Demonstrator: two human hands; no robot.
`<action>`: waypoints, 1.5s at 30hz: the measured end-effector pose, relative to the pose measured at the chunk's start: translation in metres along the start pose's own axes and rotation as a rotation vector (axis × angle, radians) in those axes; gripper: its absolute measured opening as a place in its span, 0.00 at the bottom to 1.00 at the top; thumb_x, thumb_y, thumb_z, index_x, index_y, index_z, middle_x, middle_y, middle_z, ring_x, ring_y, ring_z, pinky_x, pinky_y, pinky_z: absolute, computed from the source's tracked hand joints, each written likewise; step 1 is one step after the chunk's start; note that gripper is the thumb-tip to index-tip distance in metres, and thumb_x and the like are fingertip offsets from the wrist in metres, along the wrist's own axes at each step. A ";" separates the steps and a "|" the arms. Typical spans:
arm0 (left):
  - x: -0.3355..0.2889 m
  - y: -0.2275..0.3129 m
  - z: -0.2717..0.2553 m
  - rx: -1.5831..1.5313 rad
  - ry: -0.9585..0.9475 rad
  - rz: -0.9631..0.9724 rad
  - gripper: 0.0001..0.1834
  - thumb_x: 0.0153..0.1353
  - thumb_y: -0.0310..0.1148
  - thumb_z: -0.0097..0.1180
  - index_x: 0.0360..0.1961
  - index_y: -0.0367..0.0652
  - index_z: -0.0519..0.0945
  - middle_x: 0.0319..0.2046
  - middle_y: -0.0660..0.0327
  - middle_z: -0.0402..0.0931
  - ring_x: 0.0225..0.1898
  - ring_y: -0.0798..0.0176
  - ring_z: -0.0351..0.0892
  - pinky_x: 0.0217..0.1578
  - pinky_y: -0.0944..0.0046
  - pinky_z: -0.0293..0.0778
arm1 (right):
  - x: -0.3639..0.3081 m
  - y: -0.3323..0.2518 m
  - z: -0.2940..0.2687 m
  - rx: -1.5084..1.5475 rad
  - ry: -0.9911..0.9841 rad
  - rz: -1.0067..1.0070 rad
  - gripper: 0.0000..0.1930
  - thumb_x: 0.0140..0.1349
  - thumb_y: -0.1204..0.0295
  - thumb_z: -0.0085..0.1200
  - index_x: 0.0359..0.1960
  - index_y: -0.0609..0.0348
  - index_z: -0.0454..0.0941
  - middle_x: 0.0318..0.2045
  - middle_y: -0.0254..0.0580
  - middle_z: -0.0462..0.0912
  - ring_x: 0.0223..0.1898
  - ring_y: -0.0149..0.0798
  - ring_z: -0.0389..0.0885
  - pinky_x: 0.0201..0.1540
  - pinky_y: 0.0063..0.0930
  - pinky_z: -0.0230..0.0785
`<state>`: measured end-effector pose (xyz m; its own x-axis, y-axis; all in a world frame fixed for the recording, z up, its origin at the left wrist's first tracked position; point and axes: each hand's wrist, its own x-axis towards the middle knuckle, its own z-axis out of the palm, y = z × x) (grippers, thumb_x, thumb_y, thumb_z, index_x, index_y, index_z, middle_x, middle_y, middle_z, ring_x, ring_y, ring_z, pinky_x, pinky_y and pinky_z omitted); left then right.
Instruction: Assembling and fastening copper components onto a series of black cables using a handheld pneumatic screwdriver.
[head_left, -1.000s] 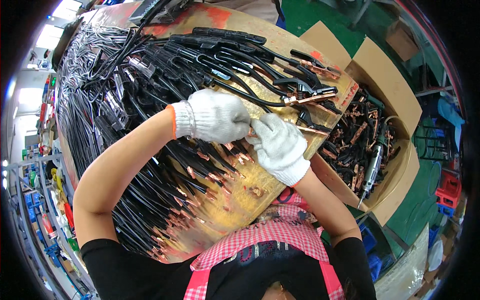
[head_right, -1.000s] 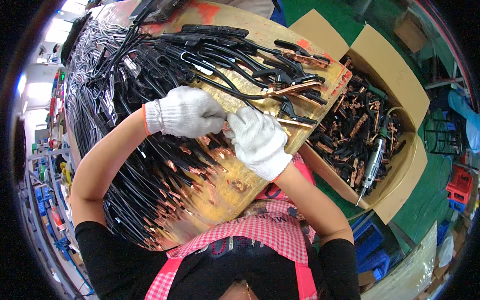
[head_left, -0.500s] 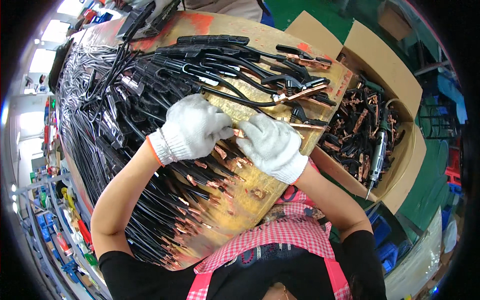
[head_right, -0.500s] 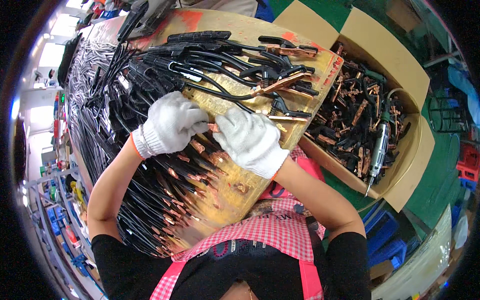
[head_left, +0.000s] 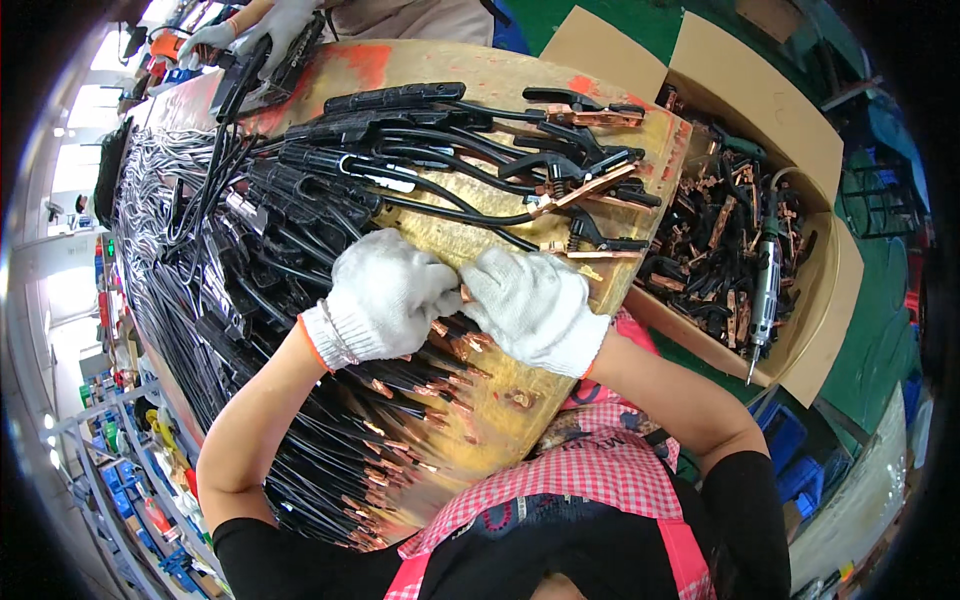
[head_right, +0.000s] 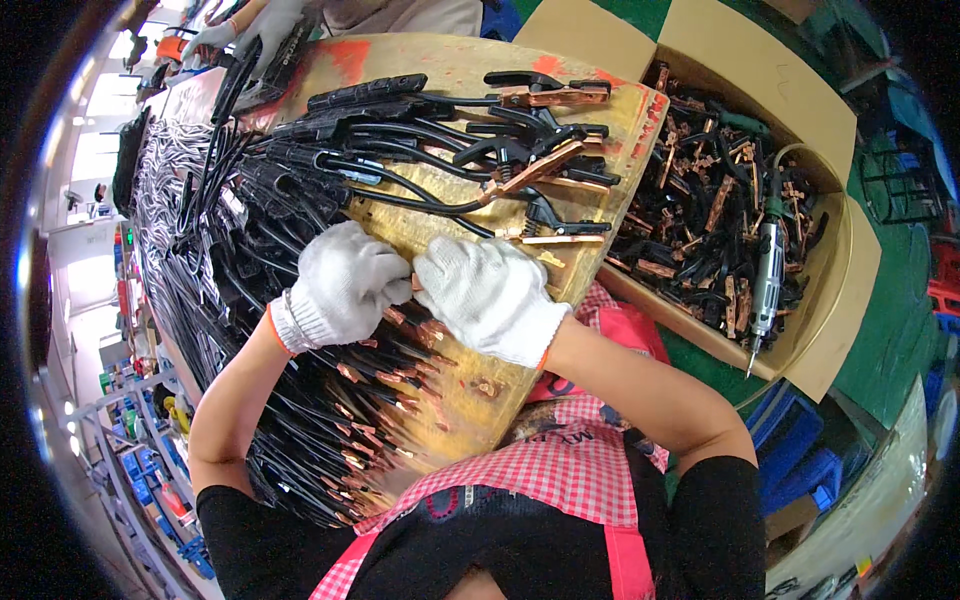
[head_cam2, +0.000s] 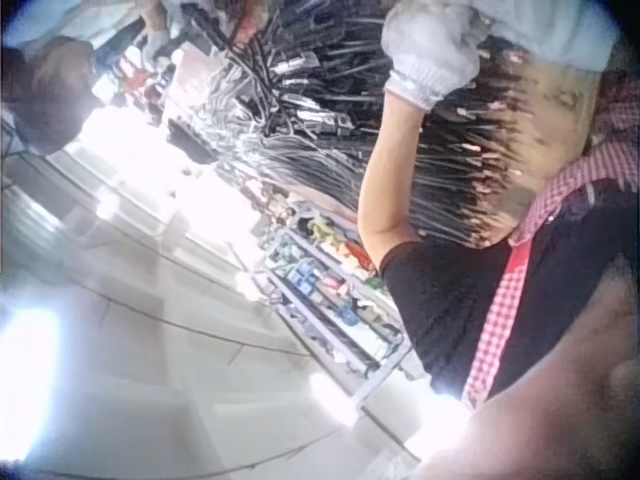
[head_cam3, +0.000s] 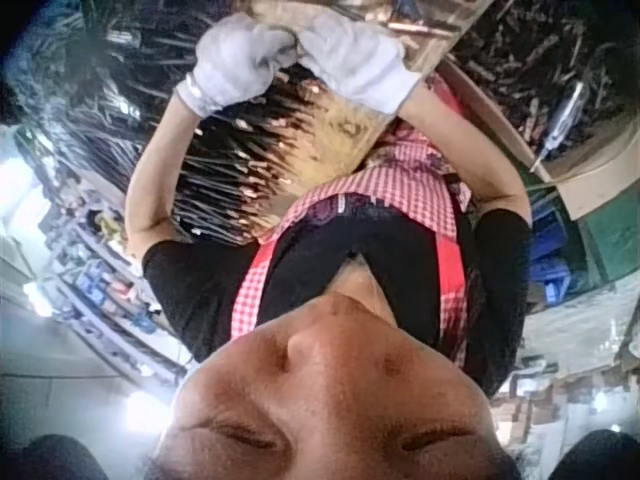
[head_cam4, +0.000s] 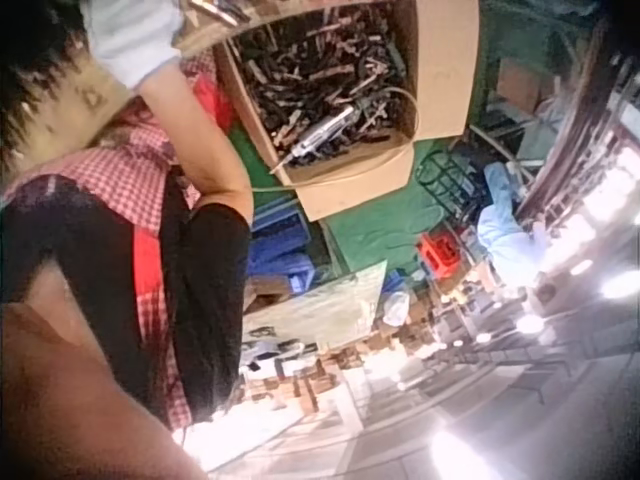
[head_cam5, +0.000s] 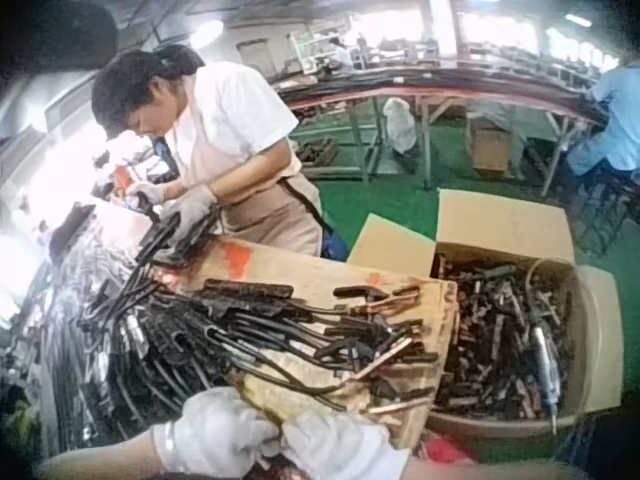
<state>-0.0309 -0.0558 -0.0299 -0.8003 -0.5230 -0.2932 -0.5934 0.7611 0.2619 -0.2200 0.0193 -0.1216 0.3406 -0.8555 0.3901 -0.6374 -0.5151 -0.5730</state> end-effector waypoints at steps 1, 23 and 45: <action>0.001 -0.002 0.001 -0.002 -0.018 0.006 0.05 0.42 0.27 0.60 0.24 0.46 0.82 0.23 0.58 0.80 0.29 0.47 0.80 0.35 0.52 0.71 | -0.002 0.002 0.001 -0.009 0.022 -0.021 0.10 0.62 0.60 0.58 0.37 0.49 0.77 0.34 0.38 0.76 0.34 0.44 0.82 0.33 0.41 0.75; 0.011 0.008 0.015 0.027 0.244 -0.032 0.15 0.54 0.46 0.68 0.41 0.55 0.88 0.26 0.61 0.82 0.27 0.51 0.83 0.29 0.52 0.75 | -0.207 0.152 -0.136 -0.503 0.149 1.379 0.41 0.57 0.54 0.63 0.72 0.50 0.61 0.58 0.64 0.78 0.57 0.61 0.78 0.59 0.51 0.70; 0.014 0.010 0.023 0.098 0.239 -0.153 0.14 0.57 0.50 0.65 0.33 0.52 0.87 0.22 0.57 0.81 0.26 0.48 0.82 0.27 0.49 0.75 | 0.043 -0.010 -0.101 1.638 0.758 0.103 0.18 0.71 0.59 0.51 0.37 0.66 0.77 0.28 0.51 0.83 0.24 0.47 0.83 0.27 0.42 0.80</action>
<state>-0.0462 -0.0462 -0.0525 -0.7068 -0.7010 -0.0950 -0.7067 0.6939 0.1379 -0.2684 -0.0071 -0.0264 -0.3069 -0.9181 0.2508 0.7811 -0.3936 -0.4848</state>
